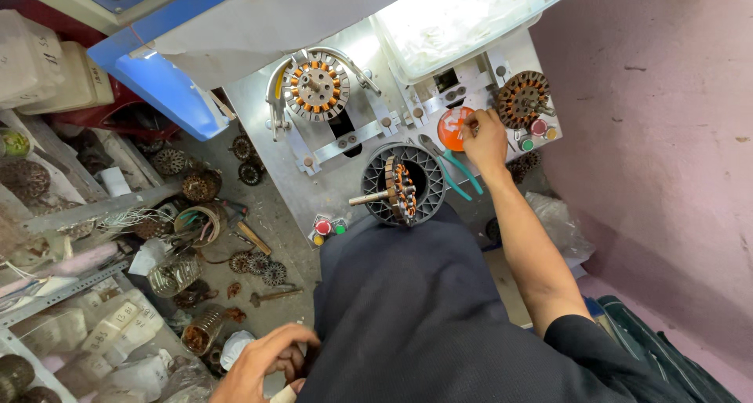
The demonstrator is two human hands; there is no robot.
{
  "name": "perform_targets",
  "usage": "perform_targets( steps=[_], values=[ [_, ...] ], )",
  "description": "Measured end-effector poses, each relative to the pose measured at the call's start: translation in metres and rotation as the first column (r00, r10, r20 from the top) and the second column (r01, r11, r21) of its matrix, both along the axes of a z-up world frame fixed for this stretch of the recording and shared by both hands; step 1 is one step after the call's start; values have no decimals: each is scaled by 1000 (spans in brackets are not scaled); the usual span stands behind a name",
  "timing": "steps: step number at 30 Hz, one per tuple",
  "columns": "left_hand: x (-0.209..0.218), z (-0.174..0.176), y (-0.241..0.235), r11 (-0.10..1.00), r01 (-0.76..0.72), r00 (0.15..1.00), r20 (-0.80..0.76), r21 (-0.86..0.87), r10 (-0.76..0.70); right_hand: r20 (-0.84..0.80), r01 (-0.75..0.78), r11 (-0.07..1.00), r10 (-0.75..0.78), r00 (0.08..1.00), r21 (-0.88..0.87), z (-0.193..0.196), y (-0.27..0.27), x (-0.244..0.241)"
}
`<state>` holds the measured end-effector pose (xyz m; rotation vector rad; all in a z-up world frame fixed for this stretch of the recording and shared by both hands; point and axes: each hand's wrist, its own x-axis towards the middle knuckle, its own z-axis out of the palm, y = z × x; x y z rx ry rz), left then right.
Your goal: The person manually assembles fan motor components using a specialized winding machine. They place copper wire coils and metal stator parts onto the machine, use a small tool for precision adjustments, and manually connect electrical leads.
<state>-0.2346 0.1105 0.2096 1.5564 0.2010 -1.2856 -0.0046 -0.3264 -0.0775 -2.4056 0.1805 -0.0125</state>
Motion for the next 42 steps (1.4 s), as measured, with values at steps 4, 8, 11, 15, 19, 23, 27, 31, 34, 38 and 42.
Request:
perform_targets(
  steps=[4, 8, 11, 15, 19, 23, 27, 31, 34, 38, 42],
  values=[
    [-3, -1, 2, 987, 91, 894, 448, -129, -24, -9, -16, 999, 16, 1000, -41, 0, -1, -4],
    [-4, 8, -4, 973, -46, 823, 543, -227, 166, -16, -16, 999, 15, 1000, -47, -2, -5, -10],
    [-1, 16, 3, 989, -88, 992, 82, -120, 99, -15, -6, 1000, 6, 1000, 12, -7, -6, -8],
    [12, 21, 8, 977, 127, 901, 431, -169, -43, 74, -22, 999, 19, 997, 41, -3, -7, -6],
    [38, 16, -30, 972, -226, 714, 668, -67, 212, -87, 158, 942, -138, 987, 297, 30, 6, -8],
    [89, -4, -98, 910, -404, 531, 786, -92, 315, -14, 75, 854, -79, 997, 514, 106, 30, -17],
    [123, -15, -143, 900, -362, 385, 841, -242, 381, 112, -190, 828, 154, 982, 528, 193, 61, -62],
    [130, -14, -151, 928, -270, 242, 914, -258, 325, 329, -396, 851, 286, 900, 346, 253, 88, -93],
    [129, -14, -152, 926, -262, 174, 930, -272, 323, 407, -423, 863, 293, 865, 277, 270, 99, -95],
    [122, -14, -150, 897, -315, 199, 902, -312, 383, 427, -444, 866, 320, 845, 230, 274, 105, -96],
    [119, -19, -144, 913, -288, 184, 918, -290, 350, 398, -499, 829, 381, 835, 253, 268, 104, -97]
  ],
)
